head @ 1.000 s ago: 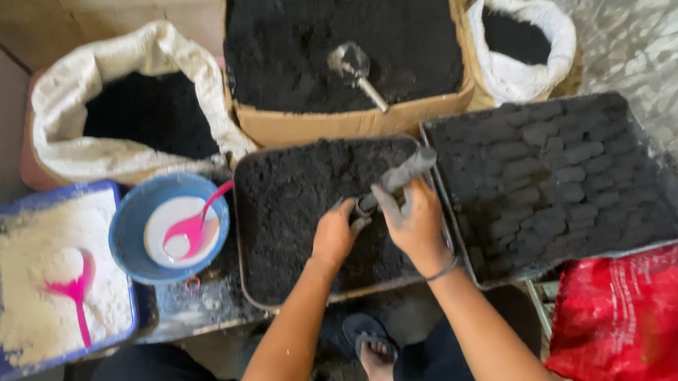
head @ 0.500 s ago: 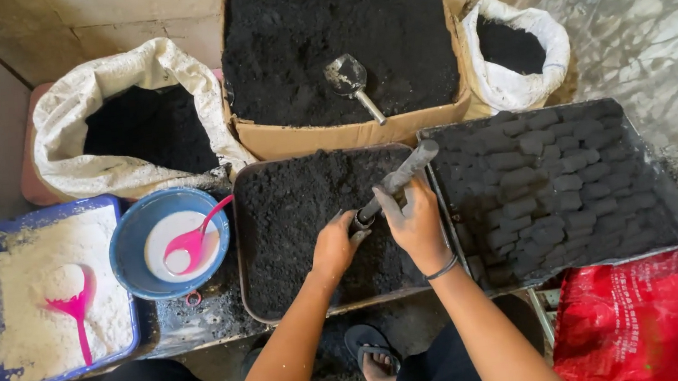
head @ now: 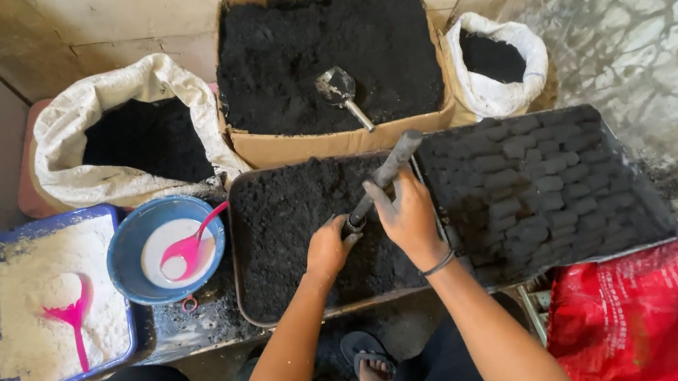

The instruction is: Molding charcoal powder into briquettes using a manual cylindrical mold and tamping rod.

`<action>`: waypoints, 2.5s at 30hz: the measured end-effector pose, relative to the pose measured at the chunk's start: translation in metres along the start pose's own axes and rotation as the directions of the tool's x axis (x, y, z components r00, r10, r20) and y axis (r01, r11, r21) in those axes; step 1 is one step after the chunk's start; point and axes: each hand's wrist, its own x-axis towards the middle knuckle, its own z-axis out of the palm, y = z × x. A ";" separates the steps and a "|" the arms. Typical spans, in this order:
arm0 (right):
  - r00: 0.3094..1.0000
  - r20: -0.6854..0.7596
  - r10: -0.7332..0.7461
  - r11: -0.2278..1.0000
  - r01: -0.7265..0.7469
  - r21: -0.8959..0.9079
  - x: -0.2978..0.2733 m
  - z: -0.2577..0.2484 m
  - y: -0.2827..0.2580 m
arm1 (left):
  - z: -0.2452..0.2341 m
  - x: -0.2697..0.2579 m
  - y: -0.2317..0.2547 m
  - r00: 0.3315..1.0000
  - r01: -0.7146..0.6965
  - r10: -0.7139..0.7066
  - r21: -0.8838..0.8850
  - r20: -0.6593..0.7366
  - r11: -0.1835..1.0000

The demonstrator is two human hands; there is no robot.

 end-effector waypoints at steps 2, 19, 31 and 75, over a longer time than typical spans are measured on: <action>1.000 -0.005 -0.014 1.000 0.014 0.001 0.004 -0.006 -0.007 | -0.001 0.000 0.000 1.000 0.008 -0.008 0.004 -0.010 1.000; 0.991 0.039 -0.126 0.988 0.128 -0.082 -0.003 -0.003 -0.013 | -0.004 -0.002 0.003 0.998 0.041 -0.040 -0.021 0.047 0.999; 0.998 0.050 -0.042 0.998 0.045 -0.045 -0.020 0.020 0.009 | -0.004 0.000 -0.001 1.000 0.000 0.000 -0.026 -0.003 1.000; 0.981 0.188 0.036 0.998 -0.025 -0.061 0.002 0.011 0.017 | -0.001 -0.001 0.007 0.995 0.089 -0.088 -0.034 0.045 0.995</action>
